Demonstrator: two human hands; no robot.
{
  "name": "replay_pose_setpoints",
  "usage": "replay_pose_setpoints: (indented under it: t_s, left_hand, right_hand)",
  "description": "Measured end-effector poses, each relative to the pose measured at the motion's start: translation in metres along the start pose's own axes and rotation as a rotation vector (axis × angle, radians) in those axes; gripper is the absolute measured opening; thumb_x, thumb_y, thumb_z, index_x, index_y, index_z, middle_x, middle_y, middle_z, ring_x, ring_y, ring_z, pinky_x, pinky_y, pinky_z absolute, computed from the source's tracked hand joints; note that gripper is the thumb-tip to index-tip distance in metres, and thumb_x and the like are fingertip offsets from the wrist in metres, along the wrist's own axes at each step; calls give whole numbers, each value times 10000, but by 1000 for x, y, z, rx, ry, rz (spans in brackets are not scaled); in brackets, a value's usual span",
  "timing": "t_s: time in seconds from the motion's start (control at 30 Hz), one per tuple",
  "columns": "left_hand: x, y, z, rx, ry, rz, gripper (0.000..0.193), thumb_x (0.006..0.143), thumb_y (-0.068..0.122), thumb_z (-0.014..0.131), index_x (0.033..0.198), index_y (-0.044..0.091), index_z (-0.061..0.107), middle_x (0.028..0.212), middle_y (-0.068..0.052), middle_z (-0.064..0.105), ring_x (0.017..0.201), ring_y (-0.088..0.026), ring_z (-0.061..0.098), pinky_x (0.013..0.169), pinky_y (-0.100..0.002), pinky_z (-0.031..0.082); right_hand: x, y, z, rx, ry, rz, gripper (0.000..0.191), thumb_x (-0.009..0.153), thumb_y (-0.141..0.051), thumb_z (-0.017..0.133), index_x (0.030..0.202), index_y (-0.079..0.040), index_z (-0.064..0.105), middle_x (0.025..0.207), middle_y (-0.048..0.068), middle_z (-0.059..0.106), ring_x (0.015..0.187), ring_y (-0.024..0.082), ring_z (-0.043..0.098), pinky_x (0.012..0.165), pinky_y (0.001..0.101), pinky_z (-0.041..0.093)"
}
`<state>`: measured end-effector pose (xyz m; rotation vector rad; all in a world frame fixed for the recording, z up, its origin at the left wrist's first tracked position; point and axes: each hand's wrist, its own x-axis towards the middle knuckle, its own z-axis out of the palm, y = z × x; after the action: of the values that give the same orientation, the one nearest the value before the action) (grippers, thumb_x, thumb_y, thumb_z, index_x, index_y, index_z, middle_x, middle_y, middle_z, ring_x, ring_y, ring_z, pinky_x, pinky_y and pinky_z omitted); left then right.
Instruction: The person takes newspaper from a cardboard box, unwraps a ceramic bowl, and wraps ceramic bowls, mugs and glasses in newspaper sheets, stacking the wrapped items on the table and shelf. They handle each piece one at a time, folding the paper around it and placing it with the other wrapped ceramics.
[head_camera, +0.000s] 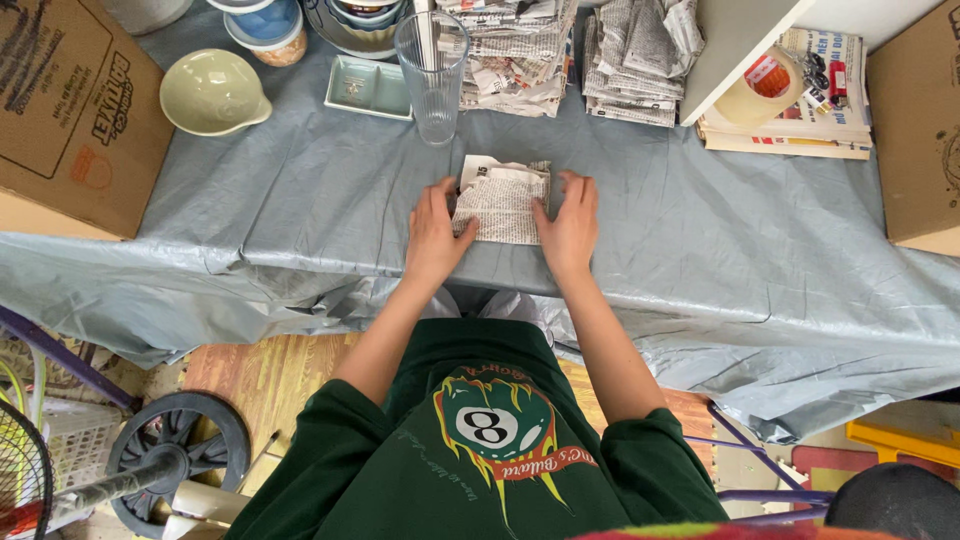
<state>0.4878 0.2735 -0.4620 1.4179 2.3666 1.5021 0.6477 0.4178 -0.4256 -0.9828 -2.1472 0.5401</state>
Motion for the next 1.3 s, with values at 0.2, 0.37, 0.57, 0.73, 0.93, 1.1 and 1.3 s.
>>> replay_pose_setpoints:
  t_s: [0.2, 0.37, 0.57, 0.73, 0.93, 1.1, 1.3]
  left_hand:
    - [1, 9, -1, 538, -135, 408, 624, 807, 179, 738, 1404, 248, 570, 1625, -34, 451, 1538, -283, 347, 1242, -638, 229]
    - [8, -6, -3, 515, -223, 193, 600, 926, 325, 570, 1513, 221, 503, 1622, -107, 384, 1525, -359, 249, 1177, -717, 91]
    - [10, -6, -7, 389, -268, 129, 535, 1028, 411, 473, 1522, 206, 487, 1612, -112, 405, 1536, -335, 242, 1211, -666, 85]
    - [8, 2, -16, 182, -193, 99, 565, 1086, 424, 419, 1516, 62, 476, 1584, -140, 425, 1534, -339, 261, 1245, -594, 123]
    - [5, 11, -15, 328, -209, 156, 480, 1054, 422, 470, 1378, 81, 569, 1522, -132, 476, 1489, -311, 338, 1232, -575, 159]
    - [7, 13, -16, 326, -196, 151, 452, 1050, 408, 472, 1358, 97, 584, 1496, -130, 489, 1467, -299, 364, 1231, -554, 179]
    - [12, 12, -19, 300, -214, 119, 424, 1045, 395, 488, 1342, 109, 587, 1489, -110, 500, 1463, -291, 367, 1225, -539, 181]
  right_hand:
    - [-2, 4, 3, -373, -278, -668, 486, 898, -116, 714, 1373, -143, 616, 1522, 70, 522, 1475, 279, 440, 1229, 472, 354]
    - [2, 11, -14, -13, -464, -741, 723, 794, -308, 776, 1393, 18, 536, 1524, 251, 387, 1413, 435, 349, 1151, 549, 267]
    - [11, 15, -36, -5, -524, -643, 669, 701, -82, 774, 1355, -66, 635, 1435, 158, 588, 1349, 342, 531, 1126, 443, 437]
    - [30, 33, -51, 191, -279, -454, 194, 815, -3, 740, 1006, 10, 706, 1132, 135, 749, 961, 281, 719, 815, 377, 586]
    - [142, 46, -93, 145, 532, -318, 196, 1013, 16, 677, 1157, 16, 544, 977, 174, 715, 814, 302, 731, 761, 383, 587]
    - [235, 50, -88, -307, 299, -377, 116, 1124, 58, 469, 1229, 11, 484, 1637, 188, 377, 1522, 390, 460, 1280, 457, 444]
    - [257, 58, -53, -627, 22, -242, 419, 1114, -58, 424, 1525, -92, 496, 1745, 131, 233, 1572, 415, 227, 1263, 529, 246]
